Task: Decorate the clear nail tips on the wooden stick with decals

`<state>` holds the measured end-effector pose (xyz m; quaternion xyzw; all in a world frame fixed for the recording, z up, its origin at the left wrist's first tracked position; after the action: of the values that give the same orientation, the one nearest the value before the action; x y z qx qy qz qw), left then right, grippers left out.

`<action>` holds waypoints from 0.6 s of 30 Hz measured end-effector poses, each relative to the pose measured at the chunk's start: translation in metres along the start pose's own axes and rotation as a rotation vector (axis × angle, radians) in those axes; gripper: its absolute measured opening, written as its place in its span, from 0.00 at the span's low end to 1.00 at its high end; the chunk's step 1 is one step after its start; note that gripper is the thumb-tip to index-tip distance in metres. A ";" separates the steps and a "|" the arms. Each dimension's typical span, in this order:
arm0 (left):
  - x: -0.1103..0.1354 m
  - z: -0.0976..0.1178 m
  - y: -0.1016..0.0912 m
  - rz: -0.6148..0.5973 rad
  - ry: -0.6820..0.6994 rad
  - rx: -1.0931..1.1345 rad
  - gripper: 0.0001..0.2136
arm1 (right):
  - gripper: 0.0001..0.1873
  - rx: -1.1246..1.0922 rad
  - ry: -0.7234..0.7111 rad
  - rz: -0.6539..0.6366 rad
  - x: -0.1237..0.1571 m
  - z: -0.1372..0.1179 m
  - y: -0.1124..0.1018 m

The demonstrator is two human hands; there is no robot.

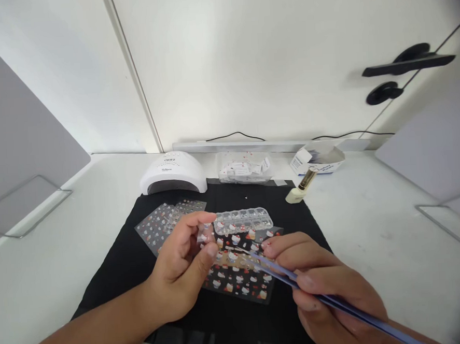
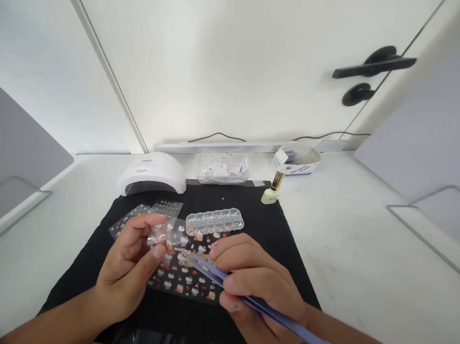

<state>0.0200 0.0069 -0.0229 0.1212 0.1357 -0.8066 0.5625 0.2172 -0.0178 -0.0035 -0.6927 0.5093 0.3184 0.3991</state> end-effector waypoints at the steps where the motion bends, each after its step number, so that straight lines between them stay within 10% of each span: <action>1: 0.000 0.000 -0.001 -0.009 0.001 -0.012 0.16 | 0.11 -0.017 0.024 0.028 0.001 0.002 -0.001; 18: -0.011 0.015 -0.010 -0.127 0.091 -0.293 0.15 | 0.16 -0.225 0.111 0.005 0.003 0.008 0.001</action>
<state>0.0142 0.0147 -0.0042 0.0656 0.2848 -0.8058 0.5150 0.2169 -0.0118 -0.0098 -0.7483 0.4935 0.3358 0.2894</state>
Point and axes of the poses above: each hand's wrist, its own x-axis away from the middle knuckle, its own y-axis out of the palm, z = x × y, the point moved 6 cm from there along -x, towards the middle knuckle, and after that the axes turned 6 degrees about -z, right-handed, at the moved point
